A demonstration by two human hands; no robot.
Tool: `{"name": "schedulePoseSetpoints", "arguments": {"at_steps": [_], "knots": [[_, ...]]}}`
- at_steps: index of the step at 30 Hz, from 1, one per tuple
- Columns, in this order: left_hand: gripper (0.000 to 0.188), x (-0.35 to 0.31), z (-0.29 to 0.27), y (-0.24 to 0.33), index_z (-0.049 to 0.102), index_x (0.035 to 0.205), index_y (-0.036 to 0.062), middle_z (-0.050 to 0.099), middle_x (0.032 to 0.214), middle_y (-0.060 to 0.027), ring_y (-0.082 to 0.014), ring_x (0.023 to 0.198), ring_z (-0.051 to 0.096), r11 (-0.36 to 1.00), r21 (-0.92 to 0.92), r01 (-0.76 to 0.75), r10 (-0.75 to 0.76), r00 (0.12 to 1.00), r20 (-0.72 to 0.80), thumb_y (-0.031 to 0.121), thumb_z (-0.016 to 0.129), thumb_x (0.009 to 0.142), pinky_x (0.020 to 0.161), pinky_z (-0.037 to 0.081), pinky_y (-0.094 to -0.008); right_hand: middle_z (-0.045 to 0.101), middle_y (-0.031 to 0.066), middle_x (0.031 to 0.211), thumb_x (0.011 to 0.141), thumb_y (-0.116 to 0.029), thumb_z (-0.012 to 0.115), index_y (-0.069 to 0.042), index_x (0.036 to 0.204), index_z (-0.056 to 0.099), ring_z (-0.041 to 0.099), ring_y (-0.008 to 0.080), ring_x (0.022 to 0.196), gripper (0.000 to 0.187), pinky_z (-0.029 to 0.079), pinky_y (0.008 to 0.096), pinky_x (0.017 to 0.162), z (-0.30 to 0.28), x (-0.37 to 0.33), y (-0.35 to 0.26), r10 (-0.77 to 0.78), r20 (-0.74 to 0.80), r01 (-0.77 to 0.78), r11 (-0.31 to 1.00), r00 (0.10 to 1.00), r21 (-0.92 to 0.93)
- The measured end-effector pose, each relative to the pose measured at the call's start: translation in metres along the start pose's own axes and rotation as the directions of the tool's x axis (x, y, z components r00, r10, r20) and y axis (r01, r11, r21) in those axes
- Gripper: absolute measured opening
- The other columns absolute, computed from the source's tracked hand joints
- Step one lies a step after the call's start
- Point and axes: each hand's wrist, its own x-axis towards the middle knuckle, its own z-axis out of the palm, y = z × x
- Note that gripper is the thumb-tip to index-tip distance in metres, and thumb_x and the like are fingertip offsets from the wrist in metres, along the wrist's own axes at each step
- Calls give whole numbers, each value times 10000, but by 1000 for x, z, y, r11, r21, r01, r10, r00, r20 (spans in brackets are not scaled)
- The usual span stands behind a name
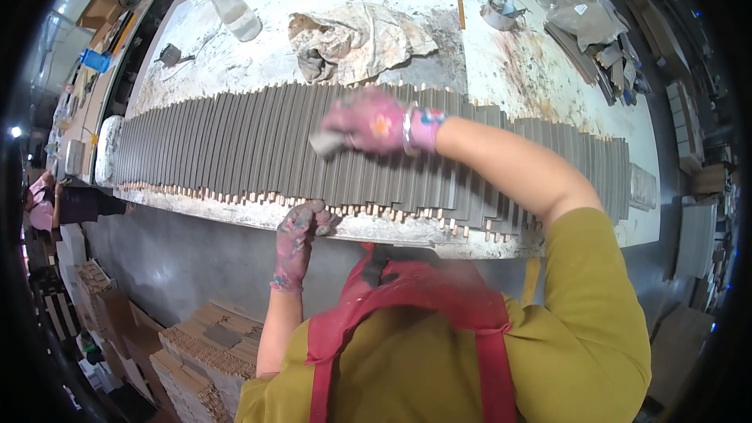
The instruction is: The person cleans a row of wooden rods using a handheld brush, moving the brush repeatedly along the grooved surface.
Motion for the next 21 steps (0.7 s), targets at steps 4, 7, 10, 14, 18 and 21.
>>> {"name": "schedulePoseSetpoints", "arguments": {"at_steps": [4,7,10,14,18,21], "knots": [[327,8,-4,-2,567,1136,-57,640,870,-109,-216,750,637,998,-53,17,-14,997,73,207,580,944,778,542,-352,649,92,1047,890,-269,610,-132,1217,578,609,242,794,357,496,378,735,6,38,44,154,-442,-145,988,883,55],[317,11,-13,-7,576,1106,-59,620,862,-90,-191,749,602,993,-120,-4,20,992,125,210,583,939,785,516,-331,643,77,974,808,-144,613,-149,1090,607,633,241,885,283,478,391,817,34,20,5,8,-394,-51,994,919,-97],[322,10,-17,-9,584,1115,-57,641,946,-101,-199,859,619,985,-171,-16,57,970,235,213,584,939,798,491,-294,639,62,1020,764,-149,651,-158,1099,607,614,233,989,337,428,421,917,42,-28,-41,-303,-319,314,949,898,-18],[309,9,-13,-4,581,1150,-47,667,966,-114,-189,869,636,997,60,-58,55,997,55,195,556,958,777,496,-272,599,68,1167,854,-192,615,-146,1239,553,567,265,1092,392,376,447,976,22,-28,-36,-369,-30,368,914,929,170],[309,8,-11,-4,571,1141,-26,649,941,-106,-182,815,614,999,-30,43,-40,996,78,212,565,944,732,487,-300,637,62,1077,850,-196,599,-136,1169,576,631,280,895,325,457,464,833,21,8,3,55,-438,19,987,897,161],[304,17,-15,-8,568,1138,-34,647,941,-108,-189,812,612,997,-57,42,-34,989,141,205,558,951,733,488,-302,629,71,1098,802,-177,611,-108,1110,572,627,259,920,319,464,451,864,66,-9,-17,-148,-450,127,989,880,-78]]}}
